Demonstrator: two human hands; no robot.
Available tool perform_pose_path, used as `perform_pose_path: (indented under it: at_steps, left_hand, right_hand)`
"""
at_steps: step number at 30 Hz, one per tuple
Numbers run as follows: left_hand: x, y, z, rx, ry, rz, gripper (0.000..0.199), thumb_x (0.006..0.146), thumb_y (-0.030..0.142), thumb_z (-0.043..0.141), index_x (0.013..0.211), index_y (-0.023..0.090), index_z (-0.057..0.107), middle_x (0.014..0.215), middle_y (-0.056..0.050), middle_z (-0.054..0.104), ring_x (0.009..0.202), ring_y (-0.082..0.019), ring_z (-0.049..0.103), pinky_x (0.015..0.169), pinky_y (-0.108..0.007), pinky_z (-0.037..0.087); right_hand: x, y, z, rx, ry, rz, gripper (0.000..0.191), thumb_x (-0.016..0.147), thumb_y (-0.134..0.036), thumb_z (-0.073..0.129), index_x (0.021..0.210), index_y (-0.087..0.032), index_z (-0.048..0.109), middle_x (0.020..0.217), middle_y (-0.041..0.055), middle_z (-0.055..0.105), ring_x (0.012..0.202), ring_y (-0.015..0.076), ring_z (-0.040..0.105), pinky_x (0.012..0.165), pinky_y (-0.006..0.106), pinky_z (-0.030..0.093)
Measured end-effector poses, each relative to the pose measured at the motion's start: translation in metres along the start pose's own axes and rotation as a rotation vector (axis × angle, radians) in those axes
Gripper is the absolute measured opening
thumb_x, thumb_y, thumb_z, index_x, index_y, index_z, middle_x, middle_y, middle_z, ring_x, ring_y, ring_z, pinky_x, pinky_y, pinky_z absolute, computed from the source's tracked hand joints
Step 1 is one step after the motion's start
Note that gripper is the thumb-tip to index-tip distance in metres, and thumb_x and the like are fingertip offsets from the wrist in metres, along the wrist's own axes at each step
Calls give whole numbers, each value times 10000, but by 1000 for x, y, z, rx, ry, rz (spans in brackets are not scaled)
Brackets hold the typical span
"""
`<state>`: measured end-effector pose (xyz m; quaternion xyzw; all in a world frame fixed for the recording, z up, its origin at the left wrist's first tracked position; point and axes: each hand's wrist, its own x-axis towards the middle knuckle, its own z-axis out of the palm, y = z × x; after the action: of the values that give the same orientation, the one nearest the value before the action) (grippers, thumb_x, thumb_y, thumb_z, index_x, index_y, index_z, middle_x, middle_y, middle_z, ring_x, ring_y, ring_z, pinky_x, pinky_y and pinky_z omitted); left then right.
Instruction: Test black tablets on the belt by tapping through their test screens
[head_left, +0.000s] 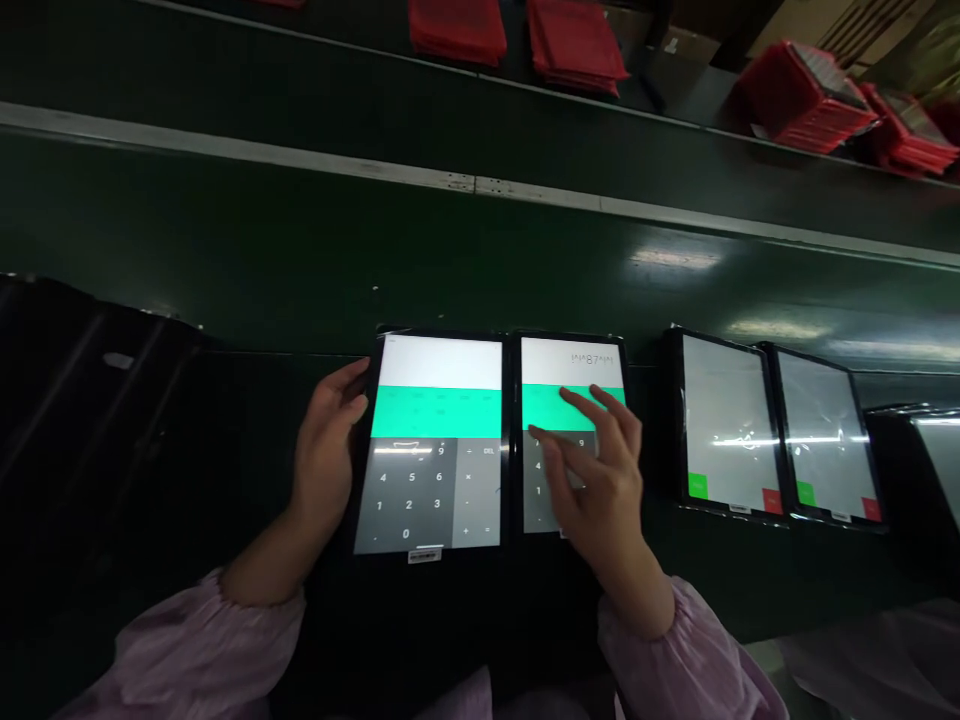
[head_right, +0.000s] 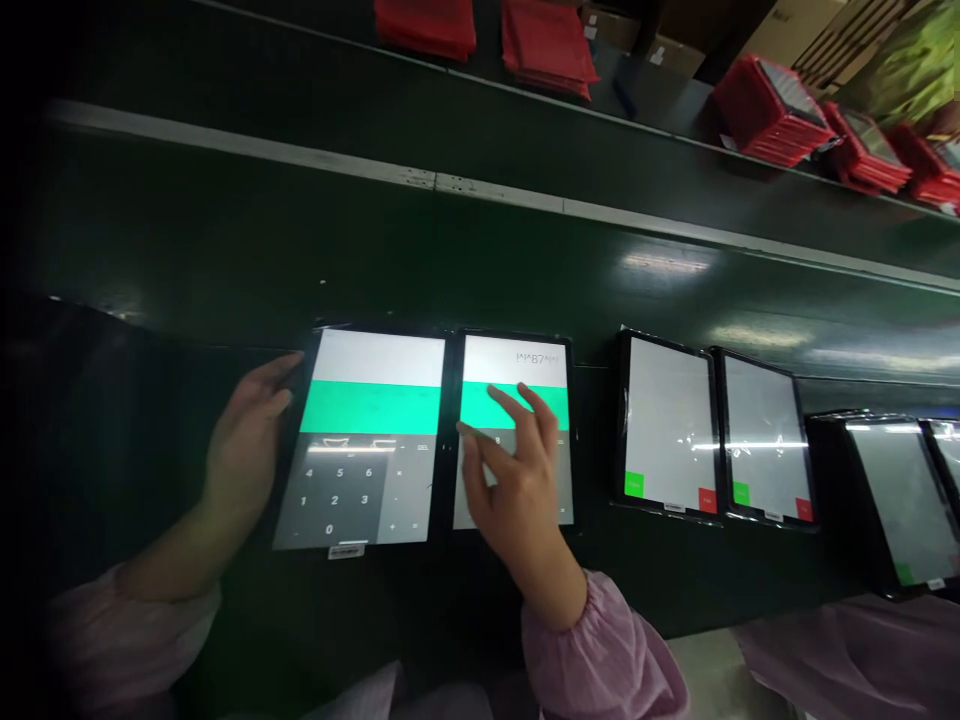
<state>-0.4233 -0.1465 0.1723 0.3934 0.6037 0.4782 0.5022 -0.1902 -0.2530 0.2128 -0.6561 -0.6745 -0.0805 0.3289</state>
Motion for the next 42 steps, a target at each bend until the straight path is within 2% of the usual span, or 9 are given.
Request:
perform_pose_path:
  at_steps: [4, 8, 13, 18, 23, 30, 33, 37, 42]
  left_hand:
    - [1, -4, -6, -58, -87, -3, 392, 768, 341, 742, 1153, 267, 735, 1384, -64, 731, 1467, -335, 561, 1182, -448, 506]
    - [3, -7, -14, -98, -143, -29, 486, 724, 329, 763, 1207, 284, 723, 1475, -63, 690, 1556, -344, 471, 1252, -470, 459]
    - [3, -6, -19, -72, -181, -150, 644, 675, 376, 812, 1308, 292, 732, 1571, -64, 636, 1627, -402, 349, 1238, -530, 492]
    - [2, -9, -21, -7, -228, -89, 650, 730, 345, 778, 1376, 301, 719, 1575, -41, 637, 1612, -399, 382, 1254, -523, 483]
    - [10, -14, -28, -34, -342, -44, 698, 726, 300, 753, 1421, 317, 696, 1640, -23, 572, 1615, -397, 377, 1290, -523, 438]
    - [15, -22, -38, -11, -463, -5, 874, 702, 299, 849, 1540, 299, 601, 1728, -52, 456, 1660, -428, 252, 1318, -538, 374]
    - [12, -27, -35, 8, -445, 54, 951, 719, 337, 849, 1612, 287, 526, 1759, -71, 400, 1665, -424, 239, 1325, -536, 349]
    - [12, -26, -35, 59, -461, 27, 976, 737, 365, 839, 1643, 276, 488, 1775, -81, 366, 1665, -420, 241, 1311, -548, 363]
    - [18, -25, -42, -16, -514, -37, 928, 710, 294, 849, 1593, 313, 565, 1751, -40, 420, 1655, -416, 272, 1298, -512, 407]
  right_hand:
    - [3, -33, 26, 26, -121, -13, 300, 1084, -224, 547, 1118, -219, 845, 1460, 154, 668, 1540, 407, 453, 1129, 654, 558]
    - [7, -40, 40, -11, -196, -50, 307, 1085, -228, 548, 1201, -221, 832, 1579, 132, 599, 1612, 443, 349, 1178, 685, 515]
    - [9, -34, 40, -25, -95, 29, 345, 1077, -193, 532, 948, -210, 852, 1462, 115, 694, 1592, 424, 398, 1182, 697, 507]
    - [8, -35, 43, 3, -126, -42, 320, 1074, -186, 535, 1143, -220, 846, 1502, 121, 672, 1608, 425, 374, 1189, 714, 491]
    - [8, -36, 38, -12, -82, 24, 330, 1063, -169, 547, 930, -207, 847, 1400, 128, 732, 1588, 428, 414, 1179, 731, 493]
    - [9, -70, 34, 120, -328, -164, 280, 1051, -189, 582, 1176, -236, 829, 1555, 107, 641, 1662, 429, 273, 1181, 701, 525]
    - [8, -67, 34, 113, -248, -116, 286, 1057, -176, 562, 1104, -224, 840, 1522, 110, 669, 1643, 426, 322, 1190, 707, 513]
    - [6, -47, 36, 23, -74, 32, 294, 1054, -179, 569, 992, -201, 855, 1481, 138, 684, 1613, 447, 371, 1177, 721, 509]
    - [3, -45, 44, 4, -117, 32, 310, 1068, -187, 546, 1130, -222, 847, 1552, 129, 633, 1639, 437, 322, 1201, 736, 479]
